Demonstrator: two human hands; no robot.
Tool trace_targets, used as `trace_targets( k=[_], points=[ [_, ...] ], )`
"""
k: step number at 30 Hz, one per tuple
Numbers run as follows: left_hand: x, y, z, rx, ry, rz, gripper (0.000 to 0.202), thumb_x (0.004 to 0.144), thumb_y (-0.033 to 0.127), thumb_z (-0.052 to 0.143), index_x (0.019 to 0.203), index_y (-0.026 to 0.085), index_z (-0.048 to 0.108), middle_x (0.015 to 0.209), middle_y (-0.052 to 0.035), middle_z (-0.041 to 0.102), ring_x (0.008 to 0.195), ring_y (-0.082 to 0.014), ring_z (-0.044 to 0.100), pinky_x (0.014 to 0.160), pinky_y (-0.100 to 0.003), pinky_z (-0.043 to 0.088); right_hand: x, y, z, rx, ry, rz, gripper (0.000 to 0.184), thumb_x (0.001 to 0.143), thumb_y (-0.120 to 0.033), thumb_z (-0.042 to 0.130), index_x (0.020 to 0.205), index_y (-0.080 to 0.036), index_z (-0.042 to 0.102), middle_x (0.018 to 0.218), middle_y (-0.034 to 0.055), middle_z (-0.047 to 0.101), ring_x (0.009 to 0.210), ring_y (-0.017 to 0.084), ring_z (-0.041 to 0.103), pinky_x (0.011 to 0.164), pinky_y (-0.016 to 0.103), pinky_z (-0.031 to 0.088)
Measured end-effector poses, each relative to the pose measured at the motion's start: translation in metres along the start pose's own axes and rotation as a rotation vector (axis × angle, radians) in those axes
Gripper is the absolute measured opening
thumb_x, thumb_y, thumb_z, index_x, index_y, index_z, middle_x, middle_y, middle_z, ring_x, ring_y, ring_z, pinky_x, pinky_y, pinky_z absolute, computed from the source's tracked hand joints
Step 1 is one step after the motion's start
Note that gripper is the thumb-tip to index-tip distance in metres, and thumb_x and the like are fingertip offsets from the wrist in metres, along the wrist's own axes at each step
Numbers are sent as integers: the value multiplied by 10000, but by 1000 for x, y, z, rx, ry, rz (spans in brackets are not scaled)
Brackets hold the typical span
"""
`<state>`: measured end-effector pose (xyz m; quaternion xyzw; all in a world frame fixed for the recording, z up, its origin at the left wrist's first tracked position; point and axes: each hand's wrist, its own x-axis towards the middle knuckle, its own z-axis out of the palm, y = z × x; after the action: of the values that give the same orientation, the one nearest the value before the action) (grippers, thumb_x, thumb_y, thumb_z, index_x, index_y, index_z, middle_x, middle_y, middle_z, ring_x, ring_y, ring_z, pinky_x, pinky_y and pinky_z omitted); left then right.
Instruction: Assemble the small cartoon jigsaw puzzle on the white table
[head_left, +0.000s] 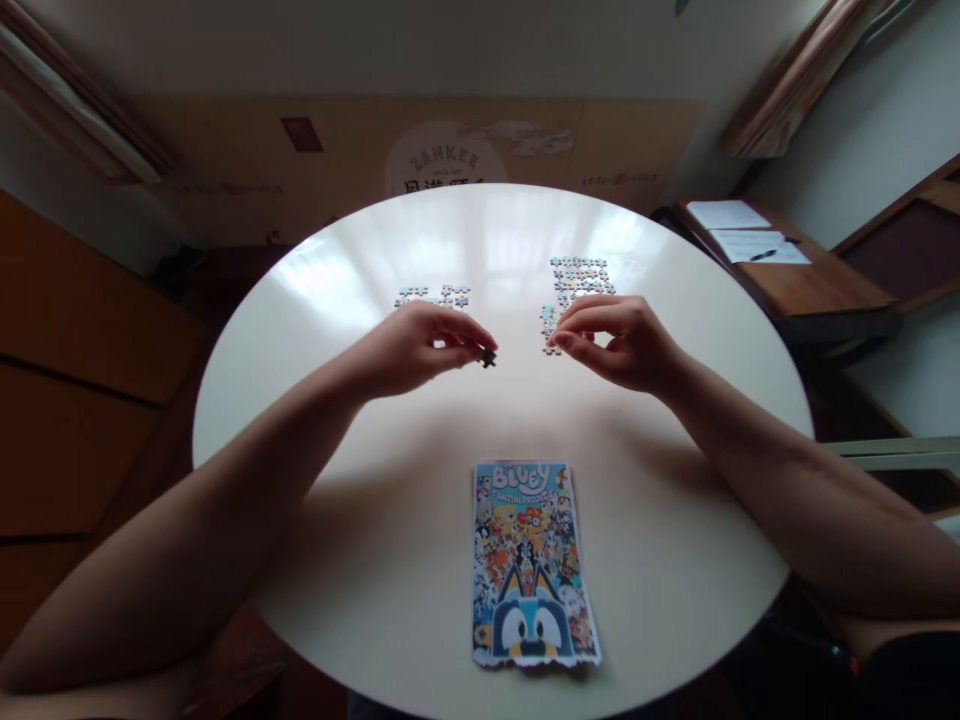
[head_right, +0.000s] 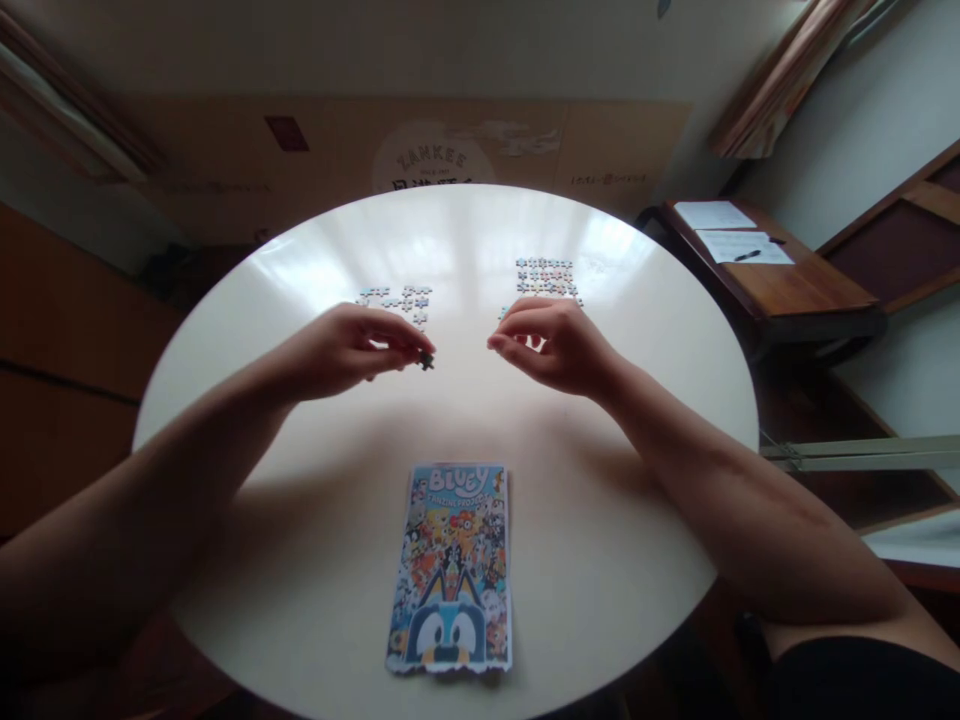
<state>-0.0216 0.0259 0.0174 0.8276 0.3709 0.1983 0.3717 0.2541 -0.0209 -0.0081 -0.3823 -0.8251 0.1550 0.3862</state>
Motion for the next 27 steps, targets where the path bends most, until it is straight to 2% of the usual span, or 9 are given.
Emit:
trace_targets(
  k=[3,7,15,21,27],
  points=[
    [1,3,21,-157,-113,-19,205,799,239,655,969,234,769,814,-43,748,660,-165,672,436,-217,465,0,-6,1,26,-67,-96,136,917,-310,653,901,-243,770,843,28,731,719,157,652,641,312,532],
    [0,2,29,-274,-115,-40,282,813,275,690,1089,219,712,796,-45,746,657,-161,677,438,-212,469,1,-11,4,51,-123,-200,105,908,-276,675,958,-257,765,910,34,744,807,173,692,726,330,572],
    [-2,1,30,-378,-185,-129,208,813,309,711,980,199,653,801,-45,736,629,-153,645,434,-211,439,1,-15,11,-19,-142,-291,107,930,-215,656,931,-248,758,964,37,766,806,168,710,706,326,572],
    [-3,3,31,-450,-235,-209,253,796,324,734,939,187,576,773,-19,693,581,-112,568,431,-183,396,1,-16,14,14,-156,-308,76,926,-237,683,915,-238,758,954,32,775,781,151,711,697,309,565],
    [-4,4,34,-465,-252,-204,306,809,382,722,886,188,497,774,-2,646,601,-95,532,449,-175,398,1,-17,15,53,-166,-308,75,927,-214,687,931,-223,761,947,26,783,795,141,722,707,286,571]
  ],
)
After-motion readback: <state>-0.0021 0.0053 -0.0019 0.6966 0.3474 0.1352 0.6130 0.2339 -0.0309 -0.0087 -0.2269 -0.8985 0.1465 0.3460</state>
